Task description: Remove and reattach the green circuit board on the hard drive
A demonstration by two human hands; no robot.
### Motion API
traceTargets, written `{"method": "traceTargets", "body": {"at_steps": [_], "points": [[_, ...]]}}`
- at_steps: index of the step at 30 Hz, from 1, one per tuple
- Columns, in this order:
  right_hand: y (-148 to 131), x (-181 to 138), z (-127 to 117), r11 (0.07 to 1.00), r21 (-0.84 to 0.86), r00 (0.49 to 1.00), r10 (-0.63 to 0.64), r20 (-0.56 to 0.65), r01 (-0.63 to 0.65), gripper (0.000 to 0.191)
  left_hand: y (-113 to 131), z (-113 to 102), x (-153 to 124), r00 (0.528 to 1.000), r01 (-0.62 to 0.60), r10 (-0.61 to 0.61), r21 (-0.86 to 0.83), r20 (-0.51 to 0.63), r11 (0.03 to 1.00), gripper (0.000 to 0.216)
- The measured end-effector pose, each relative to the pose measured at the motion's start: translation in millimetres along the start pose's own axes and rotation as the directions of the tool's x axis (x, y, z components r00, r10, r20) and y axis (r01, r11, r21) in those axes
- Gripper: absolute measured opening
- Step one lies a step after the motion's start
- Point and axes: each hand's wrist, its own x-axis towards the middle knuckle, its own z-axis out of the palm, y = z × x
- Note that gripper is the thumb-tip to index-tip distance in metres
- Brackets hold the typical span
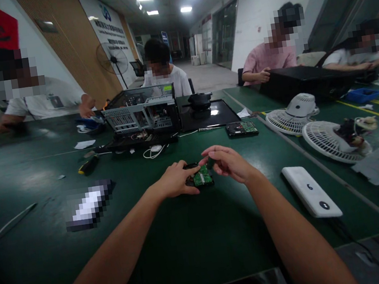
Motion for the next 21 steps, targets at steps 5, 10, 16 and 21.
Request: {"method": "traceTargets", "body": {"at_steps": [5,10,16,21], "points": [[1.1,-1.0,-1.1,1.0,0.0,0.999,-0.001,0.053,0.001,0.03,-1.8,3.0,1.0,1.0,-0.011,0.011,0.006,-0.014,1.0,0.094],[1.9,-0.7,4.6,0.999,0.045,0.998,0.02,0.059,-0.023,0.028,-1.8,3.9,0.8,1.0,-0.013,0.013,0.012,-0.021,1.0,0.094],[1.4,-1.0,10.4,0.994,0.108,0.997,0.009,0.079,-0.018,0.025,-1.1,3.4,0.8,1.0,-0.011,0.011,0.013,-0.023,1.0,0.093],[1.4,-0.7,4.4,0.996,0.083,0.999,-0.023,0.047,0.019,0.033,-0.1,1.7,-0.1,1.0,-0.011,0.011,0.01,-0.018,1.0,0.092]]}}
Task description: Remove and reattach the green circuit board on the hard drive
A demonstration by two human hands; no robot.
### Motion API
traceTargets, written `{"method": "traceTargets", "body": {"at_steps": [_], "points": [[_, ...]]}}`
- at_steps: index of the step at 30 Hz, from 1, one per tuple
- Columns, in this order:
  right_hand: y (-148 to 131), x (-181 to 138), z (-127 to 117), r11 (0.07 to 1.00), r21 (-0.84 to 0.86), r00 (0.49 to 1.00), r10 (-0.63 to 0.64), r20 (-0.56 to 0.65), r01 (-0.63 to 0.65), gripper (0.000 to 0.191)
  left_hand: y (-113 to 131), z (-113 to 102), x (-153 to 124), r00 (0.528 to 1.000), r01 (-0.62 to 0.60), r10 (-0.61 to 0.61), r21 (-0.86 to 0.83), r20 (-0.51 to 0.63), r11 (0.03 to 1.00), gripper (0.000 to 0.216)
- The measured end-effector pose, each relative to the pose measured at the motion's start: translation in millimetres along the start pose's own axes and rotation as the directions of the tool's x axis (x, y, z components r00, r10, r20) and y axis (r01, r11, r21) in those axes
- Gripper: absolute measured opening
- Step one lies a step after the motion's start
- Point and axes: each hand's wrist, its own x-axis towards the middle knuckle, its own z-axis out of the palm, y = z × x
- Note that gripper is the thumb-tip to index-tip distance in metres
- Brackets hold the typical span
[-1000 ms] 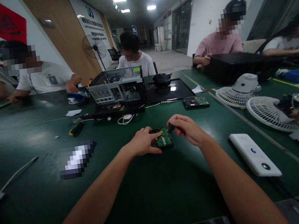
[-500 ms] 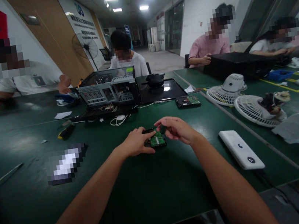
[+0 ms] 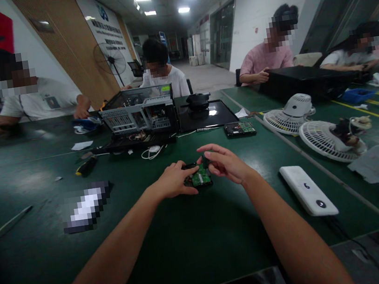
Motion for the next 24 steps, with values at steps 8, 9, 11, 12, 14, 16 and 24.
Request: {"method": "traceTargets", "body": {"at_steps": [8,9,11,12,14,16,24], "points": [[-1.1,1.5,-11.0,0.992,-0.111,0.988,-0.079,-0.132,0.065,0.02,-1.1,0.3,0.0,1.0,-0.002,0.002,-0.006,-0.005,1.0,0.094],[-0.9,1.6,-11.4,0.993,-0.103,0.988,-0.077,-0.133,0.063,0.018,-1.2,0.6,0.1,1.0,-0.004,0.004,-0.006,-0.01,1.0,0.094],[-0.1,2.0,-11.4,0.996,-0.073,0.99,-0.056,-0.127,0.047,0.017,-1.1,0.9,0.5,1.0,0.0,0.0,-0.006,-0.011,1.0,0.094],[0.5,2.3,-11.3,0.998,-0.057,0.992,-0.045,-0.121,0.038,0.017,-0.9,0.8,0.7,1.0,0.004,-0.004,-0.005,-0.005,1.0,0.095],[1.7,2.8,-10.7,0.999,-0.038,0.994,-0.031,-0.105,0.027,0.019,-0.4,0.3,0.9,1.0,0.017,-0.017,-0.004,0.01,1.0,0.095],[2.4,3.0,-9.9,0.999,-0.043,0.996,-0.027,-0.082,0.024,0.023,-0.1,-0.3,1.0,1.0,0.022,-0.022,-0.004,0.016,1.0,0.095],[-1.5,-0.6,-5.9,0.996,-0.08,0.999,0.031,-0.006,-0.032,0.023,-0.5,-1.1,-0.3,1.0,0.002,-0.002,-0.004,-0.001,1.0,0.093]]}}
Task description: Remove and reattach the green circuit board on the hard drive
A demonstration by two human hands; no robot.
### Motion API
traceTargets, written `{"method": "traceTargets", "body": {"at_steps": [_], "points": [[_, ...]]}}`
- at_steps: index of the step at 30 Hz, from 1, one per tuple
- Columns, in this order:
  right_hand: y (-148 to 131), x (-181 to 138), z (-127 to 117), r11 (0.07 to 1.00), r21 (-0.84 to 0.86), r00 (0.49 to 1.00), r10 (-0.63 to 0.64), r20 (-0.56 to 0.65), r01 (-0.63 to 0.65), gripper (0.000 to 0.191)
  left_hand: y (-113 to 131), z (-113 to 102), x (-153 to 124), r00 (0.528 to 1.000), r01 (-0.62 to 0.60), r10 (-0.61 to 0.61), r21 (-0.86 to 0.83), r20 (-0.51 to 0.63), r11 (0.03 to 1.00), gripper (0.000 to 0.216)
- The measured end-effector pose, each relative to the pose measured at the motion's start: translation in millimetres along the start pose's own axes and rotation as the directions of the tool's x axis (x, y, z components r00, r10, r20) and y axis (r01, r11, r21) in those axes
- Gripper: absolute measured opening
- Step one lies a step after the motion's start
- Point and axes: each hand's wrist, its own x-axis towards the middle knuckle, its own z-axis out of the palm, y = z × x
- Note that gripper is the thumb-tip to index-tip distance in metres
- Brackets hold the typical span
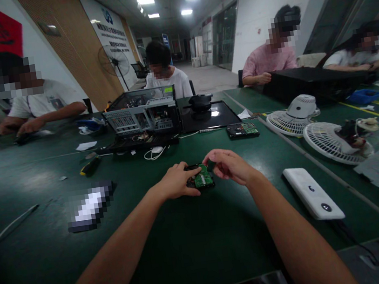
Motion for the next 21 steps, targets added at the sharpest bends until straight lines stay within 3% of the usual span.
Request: {"method": "traceTargets", "body": {"at_steps": [11,15,21], "points": [[3.5,3.6,11.1,0.994,0.107,1.0,-0.001,0.03,-0.002,0.027,-0.2,1.4,0.6,1.0,-0.01,0.01,0.008,-0.016,1.0,0.092],[1.7,3.3,7.2,0.991,0.134,1.0,-0.013,-0.002,0.014,0.033,0.1,0.2,-0.2,1.0,-0.008,0.008,0.001,-0.001,1.0,0.093],[2.9,2.8,2.9,0.986,0.162,0.999,-0.029,0.02,0.026,0.027,0.1,-0.1,0.2,1.0,0.001,-0.001,-0.002,0.002,1.0,0.094]]}}
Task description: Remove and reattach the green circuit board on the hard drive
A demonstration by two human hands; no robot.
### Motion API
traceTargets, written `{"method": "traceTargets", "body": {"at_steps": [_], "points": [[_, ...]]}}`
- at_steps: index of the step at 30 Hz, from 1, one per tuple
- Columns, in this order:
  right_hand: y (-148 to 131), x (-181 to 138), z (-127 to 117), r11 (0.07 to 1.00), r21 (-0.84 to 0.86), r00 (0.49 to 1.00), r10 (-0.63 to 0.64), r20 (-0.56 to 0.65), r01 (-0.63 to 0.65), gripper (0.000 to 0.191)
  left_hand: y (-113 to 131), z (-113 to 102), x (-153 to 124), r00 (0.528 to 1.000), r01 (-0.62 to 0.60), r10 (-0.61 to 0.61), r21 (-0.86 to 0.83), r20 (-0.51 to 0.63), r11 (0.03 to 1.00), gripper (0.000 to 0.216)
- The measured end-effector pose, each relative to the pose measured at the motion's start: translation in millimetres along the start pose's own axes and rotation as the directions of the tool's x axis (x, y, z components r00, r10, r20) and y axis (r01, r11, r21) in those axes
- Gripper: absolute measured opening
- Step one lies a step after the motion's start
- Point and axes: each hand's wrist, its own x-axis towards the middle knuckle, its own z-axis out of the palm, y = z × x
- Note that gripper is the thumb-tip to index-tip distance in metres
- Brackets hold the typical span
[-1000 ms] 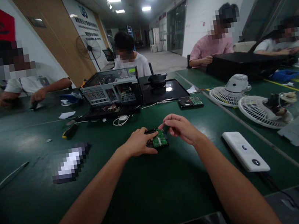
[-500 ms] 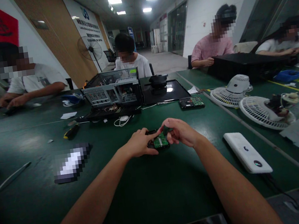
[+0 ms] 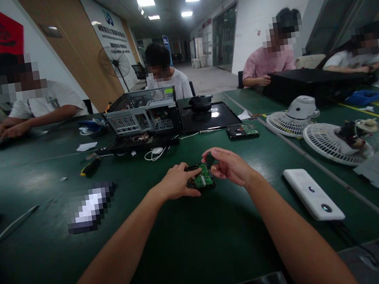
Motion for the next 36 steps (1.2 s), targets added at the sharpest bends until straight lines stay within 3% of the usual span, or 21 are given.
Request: {"method": "traceTargets", "body": {"at_steps": [6,15,24,36], "points": [[-0.7,-1.6,4.1,1.0,-0.02,1.0,0.003,-0.011,-0.003,0.027,0.6,-1.9,-0.7,1.0,0.001,-0.001,-0.005,0.009,1.0,0.094],[-5.1,-1.8,-5.8,0.981,-0.187,0.993,-0.067,-0.099,0.048,0.019,1.5,-2.2,-0.6,1.0,0.014,-0.014,-0.001,0.019,1.0,0.095],[-3.2,-1.2,-5.5,0.989,-0.147,0.995,-0.042,-0.094,0.028,0.023,0.3,-2.1,-1.4,1.0,0.0,0.0,-0.004,0.008,1.0,0.094],[-7.1,-5.9,-5.9,0.986,-0.161,0.997,0.058,0.041,-0.051,0.022,2.5,-5.4,-3.1,0.999,0.011,-0.011,-0.009,0.033,1.0,0.095]]}}
